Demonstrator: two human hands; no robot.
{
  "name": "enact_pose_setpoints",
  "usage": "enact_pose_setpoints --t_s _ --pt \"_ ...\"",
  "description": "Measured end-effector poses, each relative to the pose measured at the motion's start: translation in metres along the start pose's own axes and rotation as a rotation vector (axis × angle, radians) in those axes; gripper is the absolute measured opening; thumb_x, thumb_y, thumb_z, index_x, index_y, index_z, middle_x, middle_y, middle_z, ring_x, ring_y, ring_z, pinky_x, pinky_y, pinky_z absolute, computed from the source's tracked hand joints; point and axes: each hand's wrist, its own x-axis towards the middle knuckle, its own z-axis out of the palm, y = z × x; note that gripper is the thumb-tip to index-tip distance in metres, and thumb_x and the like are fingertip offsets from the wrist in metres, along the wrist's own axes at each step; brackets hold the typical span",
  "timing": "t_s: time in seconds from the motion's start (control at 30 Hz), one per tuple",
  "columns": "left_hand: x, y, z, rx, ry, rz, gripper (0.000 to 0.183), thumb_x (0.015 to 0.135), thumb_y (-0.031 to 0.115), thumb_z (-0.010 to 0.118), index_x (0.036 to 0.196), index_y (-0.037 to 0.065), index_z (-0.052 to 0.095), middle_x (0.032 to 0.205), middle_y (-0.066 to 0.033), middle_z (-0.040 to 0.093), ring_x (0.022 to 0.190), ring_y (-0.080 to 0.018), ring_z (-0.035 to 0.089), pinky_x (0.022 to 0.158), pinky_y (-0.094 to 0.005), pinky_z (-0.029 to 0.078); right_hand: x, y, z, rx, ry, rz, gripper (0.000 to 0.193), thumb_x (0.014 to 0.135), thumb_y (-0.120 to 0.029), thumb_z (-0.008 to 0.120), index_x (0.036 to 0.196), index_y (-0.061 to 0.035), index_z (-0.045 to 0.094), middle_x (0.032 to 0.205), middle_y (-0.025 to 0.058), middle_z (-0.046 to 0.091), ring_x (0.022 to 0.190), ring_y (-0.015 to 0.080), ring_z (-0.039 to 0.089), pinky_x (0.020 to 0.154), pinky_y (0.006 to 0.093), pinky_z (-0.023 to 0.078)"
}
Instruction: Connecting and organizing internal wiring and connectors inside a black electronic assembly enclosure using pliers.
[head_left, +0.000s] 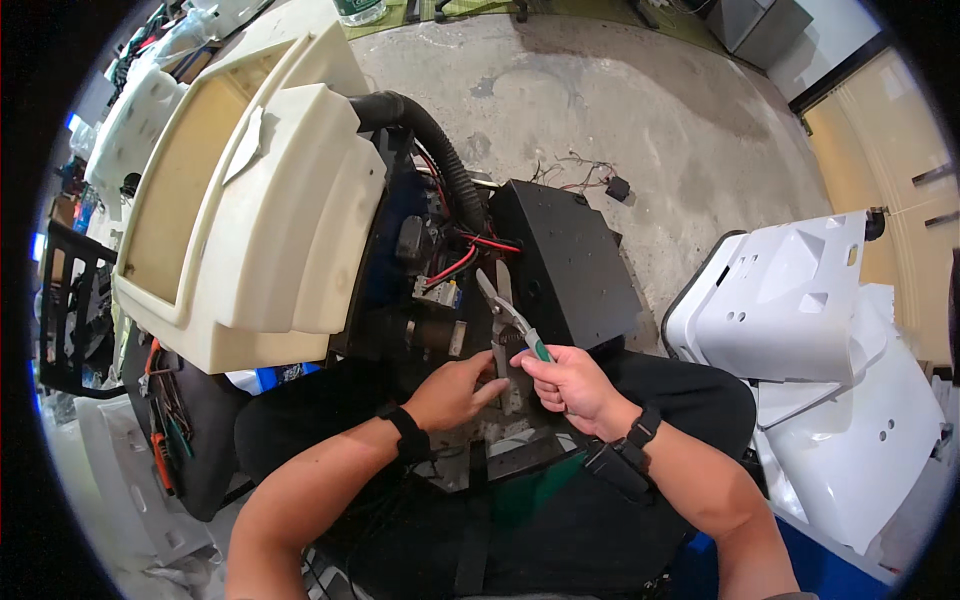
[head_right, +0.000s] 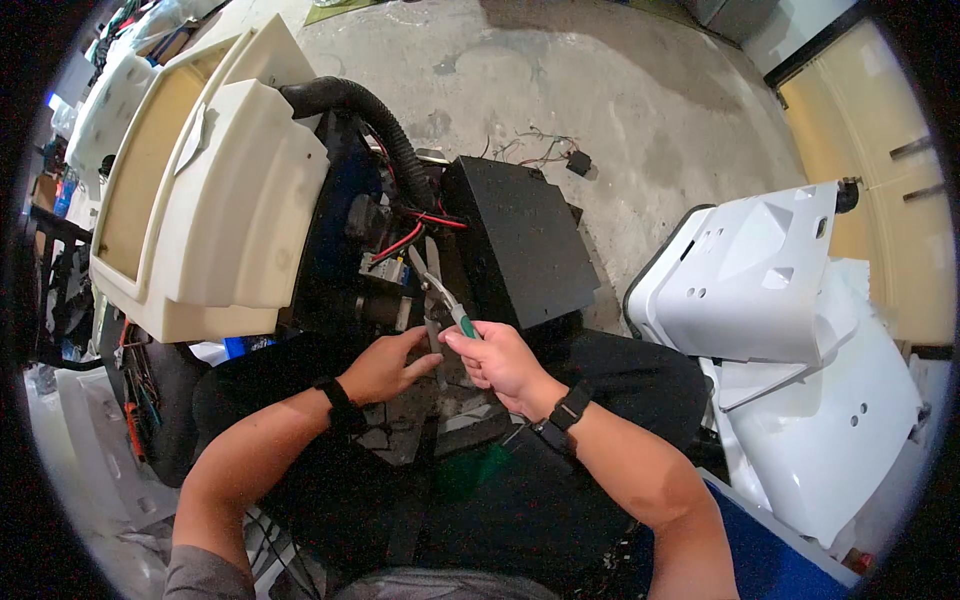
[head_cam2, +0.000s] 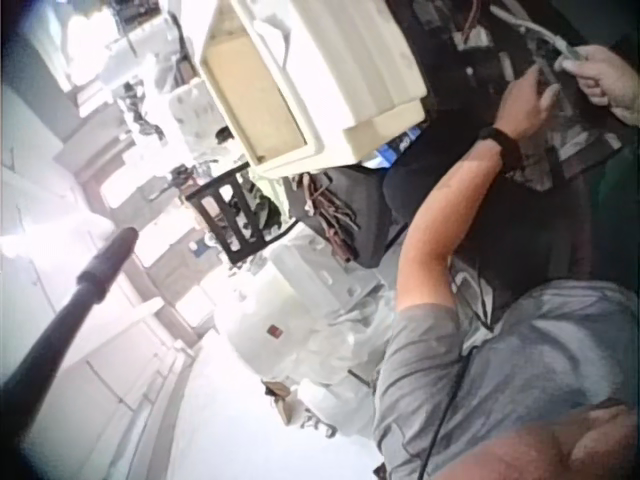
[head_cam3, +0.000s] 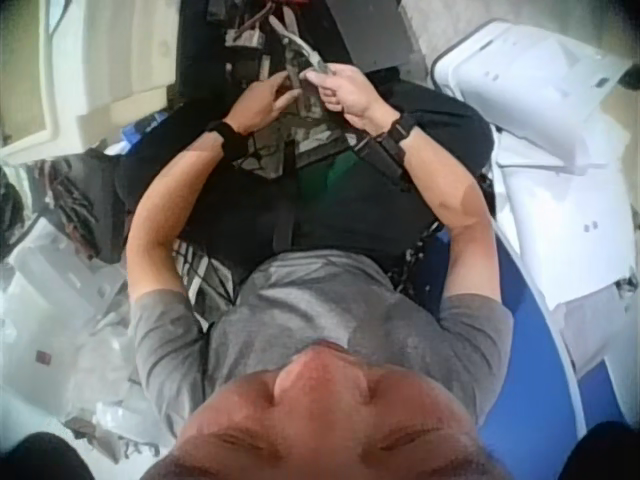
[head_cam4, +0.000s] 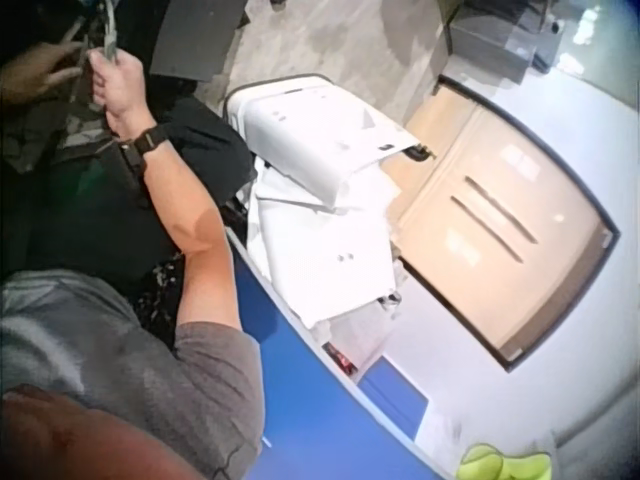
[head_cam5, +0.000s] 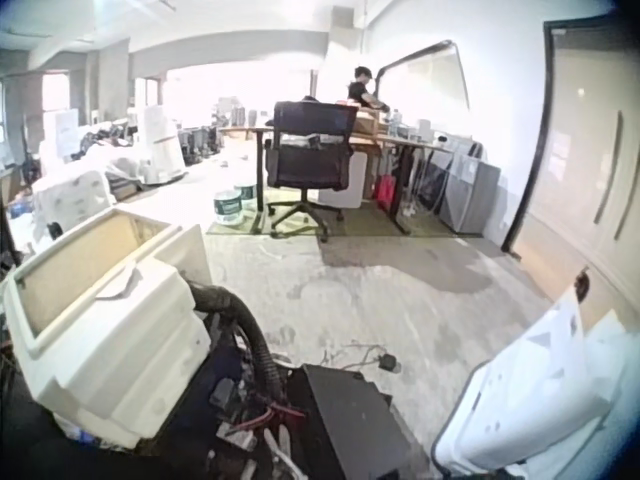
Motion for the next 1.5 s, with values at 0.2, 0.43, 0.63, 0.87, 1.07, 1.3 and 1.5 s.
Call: enact_pose_setpoints --t_s 0.2,0.43,0.63,0.87,1.07,1.3,1.5 --pt "0.007 -0.002 0.015 -0.189 0.042 -0.098 0.036 0.088 0.017 0.063 0.113 -0.005 0.049 0.101 -0.0198 0.065 0.097 -0.023 0.064 0.077 -0.0336 0.05 0.001 0.002 -0.008 -0.102 0.05 -0.137 0.013 0.088 -0.013 0.061 0.097 -0.0049 0.058 0.082 -0.0013 0.053 0.071 0.0071 0.048 0.065 0.0213 0.039" --pt "0.011 0.009 0.013 -0.132 0.012 -0.093 0.031 0.087 0.013 0.062 0.104 -0.004 0.043 0.092 -0.0216 0.066 0.089 -0.0267 0.066 0.073 -0.0348 0.05 0.002 0.009 -0.011 0.12 -0.129 -0.038 0.017 0.087 -0.01 0.058 0.103 -0.0059 0.053 0.093 0.0006 0.052 0.087 0.0108 0.05 0.079 0.0265 0.041" --pt "0.009 -0.001 0.004 -0.023 -0.103 0.01 0.033 0.085 0.016 0.063 0.105 -0.003 0.045 0.09 -0.0217 0.066 0.086 -0.0329 0.066 0.073 -0.0382 0.05 0.005 0.015 -0.011 0.103 -0.177 0.021 0.018 0.082 -0.003 0.058 0.096 -0.0084 0.049 0.091 0.0025 0.049 0.09 0.0106 0.05 0.072 0.0238 0.043" --pt "0.016 -0.026 -0.013 -0.047 0.235 -0.112 0.016 0.08 0.013 0.061 0.089 0.0 0.061 0.084 -0.015 0.067 0.08 -0.028 0.066 0.071 -0.0371 0.051 0.037 0.016 -0.03 -0.74 0.135 -0.229 0.029 0.073 -0.01 0.063 0.098 -0.0017 0.052 0.099 0.0126 0.052 0.093 0.0233 0.053 0.082 0.0325 0.043" --pt "0.025 -0.069 -0.037 0.089 0.707 -0.086 0.021 0.08 0.01 0.063 0.098 -0.001 0.06 0.088 -0.0162 0.064 0.081 -0.0302 0.063 0.073 -0.0386 0.05 0.035 0.015 0.001 -1.308 0.377 -0.342 0.043 0.071 -0.013 0.066 0.103 0.0093 0.048 0.104 0.0271 0.05 0.099 0.0431 0.051 0.087 0.0421 0.043" --pt "0.038 -0.074 -0.048 0.19 0.619 -0.218 0.024 0.082 0.015 0.067 0.101 0.002 0.06 0.106 -0.0158 0.05 0.102 -0.0331 0.051 0.088 -0.0417 0.043 0.031 0.017 0.007 -1.274 0.451 -0.304 0.052 0.071 -0.012 0.066 0.112 0.0059 0.039 0.11 0.0294 0.051 0.104 0.0431 0.052 0.09 0.042 0.042" --pt "0.05 -0.078 -0.047 0.168 0.615 -0.247 0.027 0.081 0.018 0.069 0.104 0.005 0.063 0.105 -0.0156 0.052 0.1 -0.0331 0.052 0.088 -0.0418 0.043 0.032 0.027 -0.009 -1.291 0.452 -0.394 0.061 0.072 -0.017 0.068 0.12 0.0098 0.04 0.113 0.0309 0.05 0.106 0.0438 0.052 0.092 0.0433 0.043"
